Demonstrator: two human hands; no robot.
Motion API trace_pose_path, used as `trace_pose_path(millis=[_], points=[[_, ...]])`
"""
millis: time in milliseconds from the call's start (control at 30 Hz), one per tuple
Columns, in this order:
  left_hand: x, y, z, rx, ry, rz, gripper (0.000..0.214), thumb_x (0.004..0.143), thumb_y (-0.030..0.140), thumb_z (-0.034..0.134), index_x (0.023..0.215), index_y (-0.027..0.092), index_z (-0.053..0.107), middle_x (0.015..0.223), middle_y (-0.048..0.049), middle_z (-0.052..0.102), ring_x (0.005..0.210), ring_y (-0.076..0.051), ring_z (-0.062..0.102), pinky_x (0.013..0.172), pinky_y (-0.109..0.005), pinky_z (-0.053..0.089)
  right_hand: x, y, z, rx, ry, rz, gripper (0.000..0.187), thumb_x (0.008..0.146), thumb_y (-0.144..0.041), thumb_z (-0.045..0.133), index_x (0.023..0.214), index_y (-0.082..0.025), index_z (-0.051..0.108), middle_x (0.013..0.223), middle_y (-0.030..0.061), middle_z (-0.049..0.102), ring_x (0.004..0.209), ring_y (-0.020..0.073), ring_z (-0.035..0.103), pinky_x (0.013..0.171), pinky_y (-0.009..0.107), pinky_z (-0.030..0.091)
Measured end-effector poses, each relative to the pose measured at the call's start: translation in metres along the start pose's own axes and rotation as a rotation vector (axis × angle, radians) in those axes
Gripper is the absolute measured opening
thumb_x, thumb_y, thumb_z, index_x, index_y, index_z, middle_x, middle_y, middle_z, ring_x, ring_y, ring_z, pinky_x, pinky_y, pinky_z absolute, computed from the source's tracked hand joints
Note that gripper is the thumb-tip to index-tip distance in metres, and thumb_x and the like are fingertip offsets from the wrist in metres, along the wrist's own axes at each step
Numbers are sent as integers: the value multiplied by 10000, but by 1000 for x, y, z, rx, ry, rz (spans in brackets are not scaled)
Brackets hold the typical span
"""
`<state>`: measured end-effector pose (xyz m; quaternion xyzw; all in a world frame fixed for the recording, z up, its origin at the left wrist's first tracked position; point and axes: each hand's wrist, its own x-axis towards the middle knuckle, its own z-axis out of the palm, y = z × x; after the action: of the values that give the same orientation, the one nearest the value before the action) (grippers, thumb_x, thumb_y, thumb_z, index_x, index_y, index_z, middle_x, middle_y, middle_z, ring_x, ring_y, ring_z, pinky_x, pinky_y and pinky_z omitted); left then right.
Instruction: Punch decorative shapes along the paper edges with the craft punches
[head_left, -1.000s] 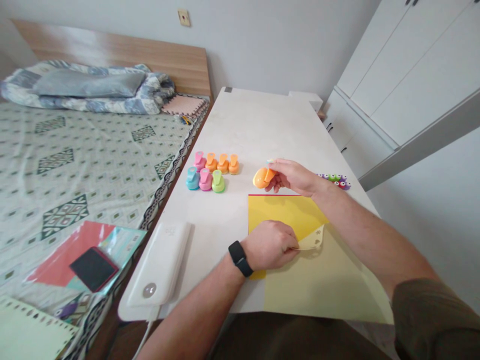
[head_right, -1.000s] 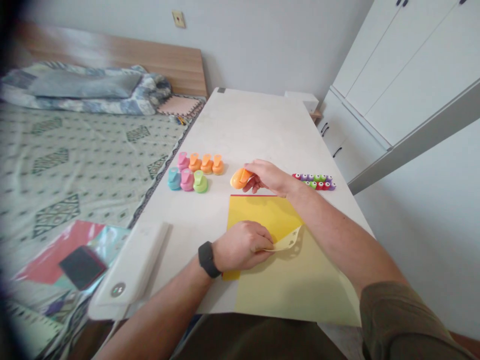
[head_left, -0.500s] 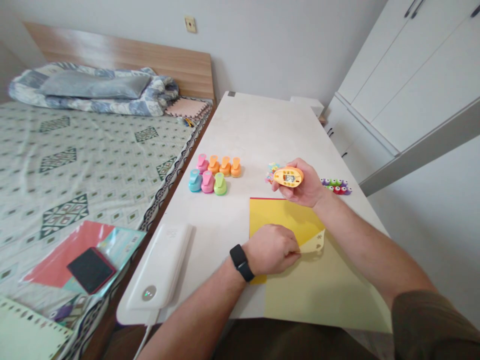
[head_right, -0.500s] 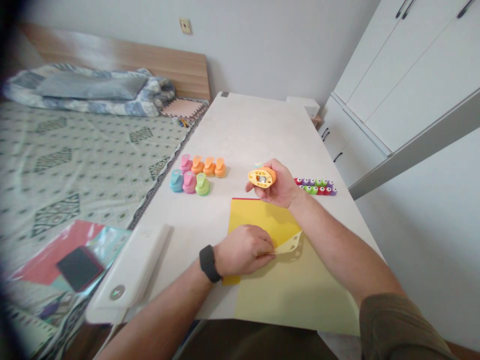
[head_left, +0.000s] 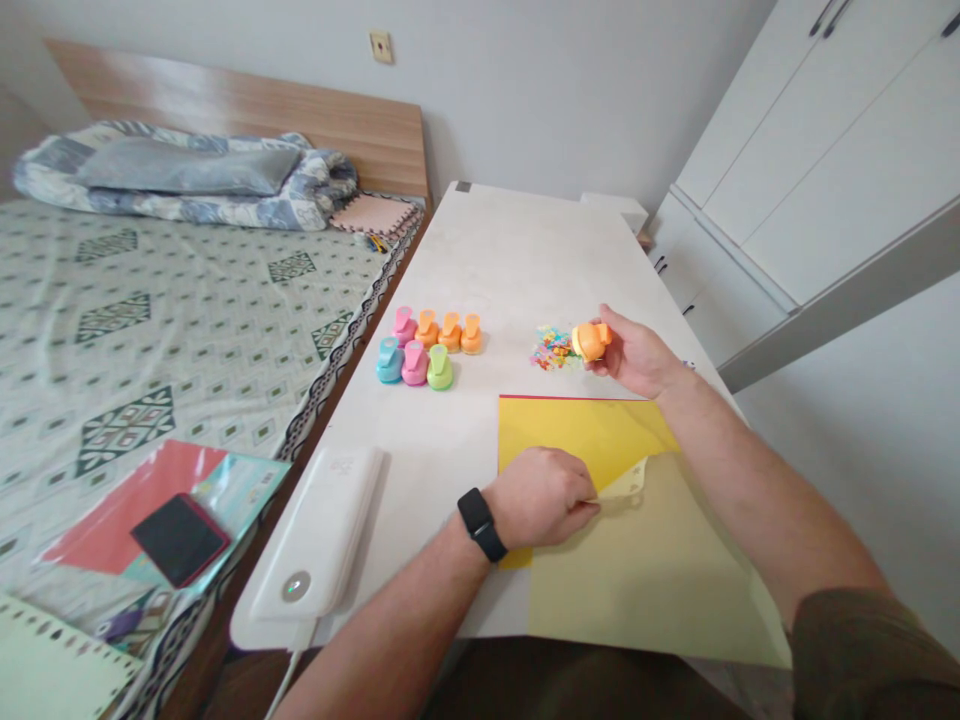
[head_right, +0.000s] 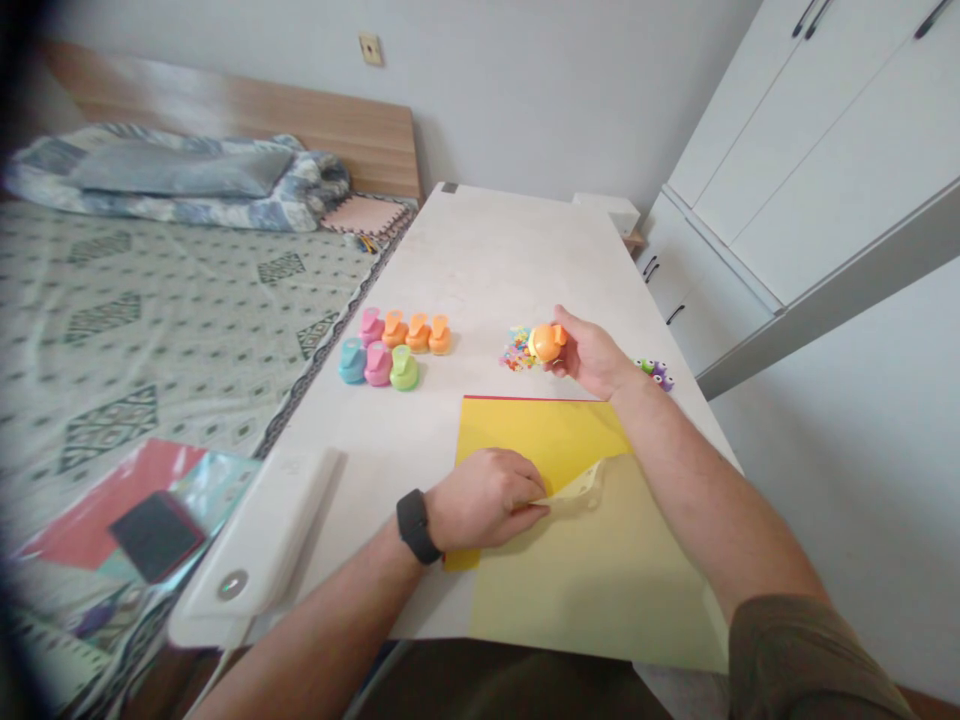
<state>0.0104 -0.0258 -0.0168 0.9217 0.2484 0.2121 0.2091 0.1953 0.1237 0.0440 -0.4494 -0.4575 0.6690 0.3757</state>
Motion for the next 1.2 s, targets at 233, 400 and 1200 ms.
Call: trace_pose_path(millis=[233,400,1200], points=[[0,0,2,-8,-13,4,224,942,287,597,799,170,722,848,-68,746,788,-186,692,706,-291,489,28,13,-51,-198,199,42,406,931,-529,646,800,-144,659,686,102,709,454,128,553,360,225,355],[1,-2,2,-23,-18,0,198,938,277,604,819,173,722,844,-62,741,789,-185,694,725,-296,500,44,23,-52,-264,284,-10,391,932,-476,665,739,-137,645,541,77,660,380,112,500,322,219,296],[2,0,-1,-26,-34,-20,223,947,286,590,826,161,730,853,-69,741,789,-194,691,725,-294,494,52,27,-46,-268,330,-65,440,882,-569,702,745,-155,641,535,52,646,395,105,509,321,207,328]])
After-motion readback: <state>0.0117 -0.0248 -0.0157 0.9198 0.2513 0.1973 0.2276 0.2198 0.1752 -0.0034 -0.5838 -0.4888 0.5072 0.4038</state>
